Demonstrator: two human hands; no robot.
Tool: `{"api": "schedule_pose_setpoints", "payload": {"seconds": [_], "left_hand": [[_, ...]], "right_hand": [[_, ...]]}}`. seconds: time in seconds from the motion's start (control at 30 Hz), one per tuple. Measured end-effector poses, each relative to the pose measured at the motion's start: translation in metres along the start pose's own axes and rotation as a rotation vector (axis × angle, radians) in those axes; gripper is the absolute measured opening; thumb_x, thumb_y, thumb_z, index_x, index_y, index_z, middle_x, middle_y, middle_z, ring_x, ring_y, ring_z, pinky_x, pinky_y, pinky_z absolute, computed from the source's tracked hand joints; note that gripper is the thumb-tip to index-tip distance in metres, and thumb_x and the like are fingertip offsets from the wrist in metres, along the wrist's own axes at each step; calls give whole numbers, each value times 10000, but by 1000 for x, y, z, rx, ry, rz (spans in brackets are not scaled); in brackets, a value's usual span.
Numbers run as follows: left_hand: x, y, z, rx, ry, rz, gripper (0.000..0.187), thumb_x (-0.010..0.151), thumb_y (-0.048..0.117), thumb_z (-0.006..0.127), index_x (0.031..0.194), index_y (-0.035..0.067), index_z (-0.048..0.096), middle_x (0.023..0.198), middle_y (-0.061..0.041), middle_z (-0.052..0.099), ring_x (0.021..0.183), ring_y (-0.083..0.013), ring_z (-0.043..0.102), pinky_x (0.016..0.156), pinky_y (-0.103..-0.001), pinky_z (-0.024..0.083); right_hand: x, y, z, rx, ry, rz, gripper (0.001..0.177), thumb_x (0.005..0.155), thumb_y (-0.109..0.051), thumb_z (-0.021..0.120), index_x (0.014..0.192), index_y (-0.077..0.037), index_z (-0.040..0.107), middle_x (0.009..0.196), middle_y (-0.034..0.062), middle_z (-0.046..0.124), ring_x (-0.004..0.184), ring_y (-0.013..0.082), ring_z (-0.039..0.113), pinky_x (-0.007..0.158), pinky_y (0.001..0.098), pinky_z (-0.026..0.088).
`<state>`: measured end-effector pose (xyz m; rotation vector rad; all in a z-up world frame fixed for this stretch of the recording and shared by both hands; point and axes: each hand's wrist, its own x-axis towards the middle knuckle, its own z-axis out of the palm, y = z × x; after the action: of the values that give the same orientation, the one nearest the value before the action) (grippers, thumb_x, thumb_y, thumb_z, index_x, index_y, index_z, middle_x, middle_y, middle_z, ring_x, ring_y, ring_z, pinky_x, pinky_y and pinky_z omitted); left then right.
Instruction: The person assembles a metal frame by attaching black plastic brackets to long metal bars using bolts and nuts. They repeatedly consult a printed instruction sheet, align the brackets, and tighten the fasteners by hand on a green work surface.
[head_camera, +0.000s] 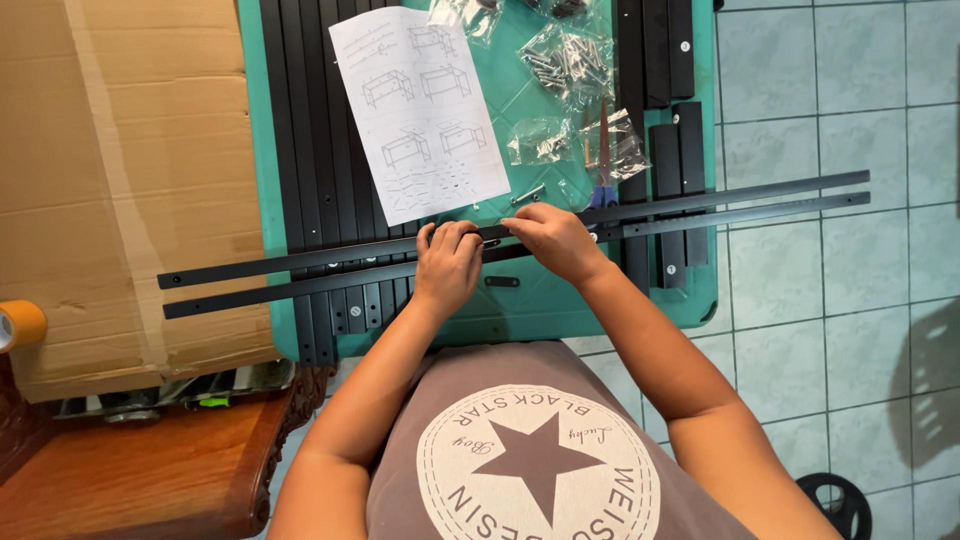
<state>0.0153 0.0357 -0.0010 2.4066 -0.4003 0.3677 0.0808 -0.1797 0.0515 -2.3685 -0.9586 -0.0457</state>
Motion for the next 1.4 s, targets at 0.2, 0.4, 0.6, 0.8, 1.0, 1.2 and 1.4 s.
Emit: {"api": "schedule_pose_setpoints", "payload": {"seconds": [0.2, 0.4, 0.6, 0.8, 1.0, 1.2, 1.4], "left_hand": [[-1, -3, 1, -15, -5, 1, 95, 955, 136, 672, 1035, 105, 632, 1186, -42, 612, 1182, -259, 583, 1093, -545, 328], [-2, -3, 1, -12, -2, 2, 88, 964, 137, 667, 1038, 103, 632, 1201, -50, 607, 1193, -267, 579, 1101, -544, 320], [-1, -2, -2, -25, -5, 0, 86, 955, 131, 664, 1029, 99, 634, 1194, -52, 608, 1181, -270, 579, 1090, -546, 323], [4, 1, -2, -93, -16, -84, 54, 975, 126, 654, 1013, 95, 633, 1144, -41, 621, 1129, -249, 600, 1087, -551, 337], [18, 1, 9, -158, -52, -114, 59, 960, 193, 705, 994, 145, 711, 1003, -5, 663, 1049, -240, 620, 1064, -562, 337], [40, -11, 26, -127, -140, -76, 113, 909, 224, 744, 1005, 205, 801, 901, 3, 643, 939, -247, 607, 988, -511, 372], [41, -9, 21, -132, -113, -60, 145, 905, 241, 768, 1043, 208, 798, 939, -4, 633, 927, -237, 609, 937, -462, 389]], "right_hand": [[-9, -2, 11, -85, -29, -7, 297, 864, 3, 724, 1158, -40, 715, 1024, 90, 714, 888, 251, 705, 740, 346, 600], [-8, -1, 21, -50, -14, 65, 282, 847, -10, 747, 1119, -84, 745, 992, 77, 709, 875, 257, 702, 695, 347, 589], [0, -10, 13, -49, 5, 104, 234, 852, -31, 766, 1081, -78, 750, 992, 70, 707, 872, 257, 702, 714, 356, 593], [-6, -24, -18, 205, 26, 344, 132, 916, -69, 767, 1042, -43, 740, 1040, 91, 706, 845, 170, 735, 718, 303, 603], [-22, -4, -38, 930, 386, 578, 86, 1026, -43, 657, 1050, -18, 578, 1148, 133, 752, 1055, 147, 712, 959, 291, 576], [-39, 4, -29, 937, 377, 708, 75, 1023, -68, 641, 1020, -17, 586, 1003, 129, 758, 962, 161, 740, 873, 301, 601], [-46, 8, -20, 941, 355, 706, 86, 1015, -81, 656, 1019, -12, 606, 988, 121, 750, 939, 154, 733, 856, 298, 611]]}}
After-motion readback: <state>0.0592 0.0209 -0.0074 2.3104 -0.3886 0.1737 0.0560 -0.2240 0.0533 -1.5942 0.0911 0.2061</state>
